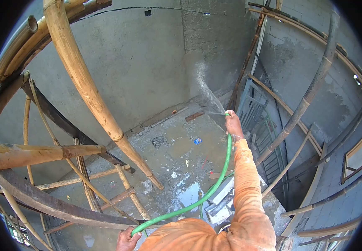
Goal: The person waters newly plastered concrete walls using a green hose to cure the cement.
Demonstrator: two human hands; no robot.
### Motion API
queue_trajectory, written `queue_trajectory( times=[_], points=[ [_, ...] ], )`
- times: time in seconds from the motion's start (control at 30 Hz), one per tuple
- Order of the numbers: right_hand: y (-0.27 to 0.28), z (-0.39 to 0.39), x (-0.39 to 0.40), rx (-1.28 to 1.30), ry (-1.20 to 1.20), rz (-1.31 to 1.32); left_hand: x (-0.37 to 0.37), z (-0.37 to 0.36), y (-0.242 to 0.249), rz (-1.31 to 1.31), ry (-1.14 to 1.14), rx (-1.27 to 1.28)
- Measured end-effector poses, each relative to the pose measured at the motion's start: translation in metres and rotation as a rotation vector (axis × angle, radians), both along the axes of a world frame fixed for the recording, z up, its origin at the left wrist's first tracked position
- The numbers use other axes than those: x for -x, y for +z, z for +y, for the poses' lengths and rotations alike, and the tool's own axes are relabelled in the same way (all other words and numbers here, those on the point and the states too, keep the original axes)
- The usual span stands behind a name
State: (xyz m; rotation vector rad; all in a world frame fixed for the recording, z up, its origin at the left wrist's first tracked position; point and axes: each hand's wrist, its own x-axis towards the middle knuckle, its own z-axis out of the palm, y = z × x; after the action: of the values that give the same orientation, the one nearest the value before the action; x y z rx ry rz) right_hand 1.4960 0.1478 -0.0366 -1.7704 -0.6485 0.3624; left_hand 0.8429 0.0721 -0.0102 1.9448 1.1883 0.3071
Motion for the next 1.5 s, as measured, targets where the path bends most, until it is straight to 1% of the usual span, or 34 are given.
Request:
queue_trajectory(
  times=[0.07,0.13,0.17,0.2,0.23,0.27,0.33,0.4,0.43,0.5,0.53,0.57,0.6,0.63,0.67,0.73,0.77,0.8,0.87,0.9,0.93,0.97,1.0,1.07,1.1,1.17,1.2,1.27,1.3,1.43,1.5],
  points=[
    [0.016,-0.013,-0.009,-0.051,-0.124,0.061,0.0,-0.001,-0.003,-0.027,-0.019,0.027],
    [0.016,-0.022,-0.033,-0.209,-0.225,0.042,-0.003,-0.009,0.002,0.114,-0.004,-0.172],
    [0.023,-0.026,-0.037,-0.23,-0.252,0.039,-0.004,-0.009,0.0,0.109,0.002,-0.178],
    [0.029,-0.03,-0.04,-0.253,-0.28,0.035,-0.004,-0.008,-0.006,0.042,0.017,-0.114],
    [0.03,-0.028,-0.045,-0.195,-0.262,0.009,-0.005,-0.006,-0.013,-0.026,0.031,-0.052],
    [0.034,-0.029,-0.046,-0.208,-0.253,0.003,-0.002,-0.004,-0.023,-0.035,0.039,-0.064],
    [0.042,-0.03,-0.047,-0.15,-0.276,-0.087,0.005,-0.001,-0.047,-0.097,0.02,-0.034],
    [0.056,-0.035,-0.058,-0.298,-0.283,-0.007,0.006,-0.001,-0.054,-0.12,0.02,-0.012],
    [0.073,-0.033,-0.054,-0.324,-0.313,-0.017,0.004,-0.003,-0.052,-0.126,0.024,0.017],
    [0.113,-0.028,-0.035,-0.403,-0.229,-0.073,-0.001,-0.003,-0.047,-0.135,0.021,0.072],
    [0.135,-0.022,-0.019,-0.436,-0.186,-0.109,-0.003,-0.002,-0.044,-0.137,0.028,0.061],
    [0.156,-0.017,-0.002,-0.448,-0.181,-0.109,-0.006,0.0,-0.041,-0.152,0.009,0.078],
    [0.177,-0.012,0.015,-0.465,-0.057,-0.162,-0.008,0.002,-0.039,-0.167,-0.012,0.096],
    [0.194,-0.006,0.029,-0.481,0.068,-0.217,-0.006,0.0,-0.045,-0.225,0.012,0.016],
    [0.206,0.001,0.039,-0.471,0.097,-0.266,-0.006,0.001,-0.05,-0.231,0.013,0.0],
    [0.23,0.007,0.055,-0.537,0.147,-0.286,-0.005,0.006,-0.056,-0.202,-0.02,-0.003],
    [0.238,0.01,0.056,-0.576,0.127,-0.268,-0.012,0.005,-0.021,-0.145,-0.019,0.067],
    [0.245,0.014,0.055,-0.616,0.109,-0.249,-0.012,0.005,-0.024,-0.15,-0.009,0.05],
    [0.256,0.025,0.057,-0.666,0.138,-0.238,-0.002,0.002,-0.053,-0.206,0.031,-0.002],
    [0.265,0.028,0.068,-0.627,0.171,-0.266,0.007,0.005,-0.106,-0.309,0.037,-0.114],
    [0.275,0.034,0.078,-0.593,0.209,-0.291,0.005,0.007,-0.09,-0.265,0.059,-0.083],
    [0.282,0.04,0.081,-0.633,0.226,-0.306,0.002,0.002,-0.065,-0.215,0.086,-0.047],
    [0.292,0.046,0.084,-0.716,0.237,-0.303,-0.002,0.0,-0.046,-0.194,0.119,-0.079],
    [0.319,0.053,0.101,-0.782,0.222,-0.29,-0.014,-0.005,-0.017,-0.27,0.16,-0.01],
    [0.329,0.059,0.108,-0.801,0.228,-0.278,-0.018,-0.008,-0.007,-0.261,0.17,-0.029],
    [0.356,0.067,0.127,-0.818,0.293,-0.364,-0.025,-0.007,0.006,-0.407,0.183,0.066],
    [0.37,0.066,0.14,-0.796,0.295,-0.371,-0.027,-0.005,0.001,-0.411,0.179,0.049],
    [0.395,0.067,0.158,-0.832,0.303,-0.394,-0.026,-0.007,-0.027,-0.471,0.296,-0.171],
    [0.405,0.068,0.159,-0.838,0.305,-0.402,-0.027,-0.004,-0.042,-0.532,0.307,-0.248],
    [0.436,0.08,0.165,-0.897,0.356,-0.402,-0.023,-0.005,-0.03,-0.567,0.285,-0.173],
    [0.445,0.083,0.173,-0.924,0.359,-0.418,-0.024,-0.01,-0.026,-0.588,0.377,-0.078]
  ],
)
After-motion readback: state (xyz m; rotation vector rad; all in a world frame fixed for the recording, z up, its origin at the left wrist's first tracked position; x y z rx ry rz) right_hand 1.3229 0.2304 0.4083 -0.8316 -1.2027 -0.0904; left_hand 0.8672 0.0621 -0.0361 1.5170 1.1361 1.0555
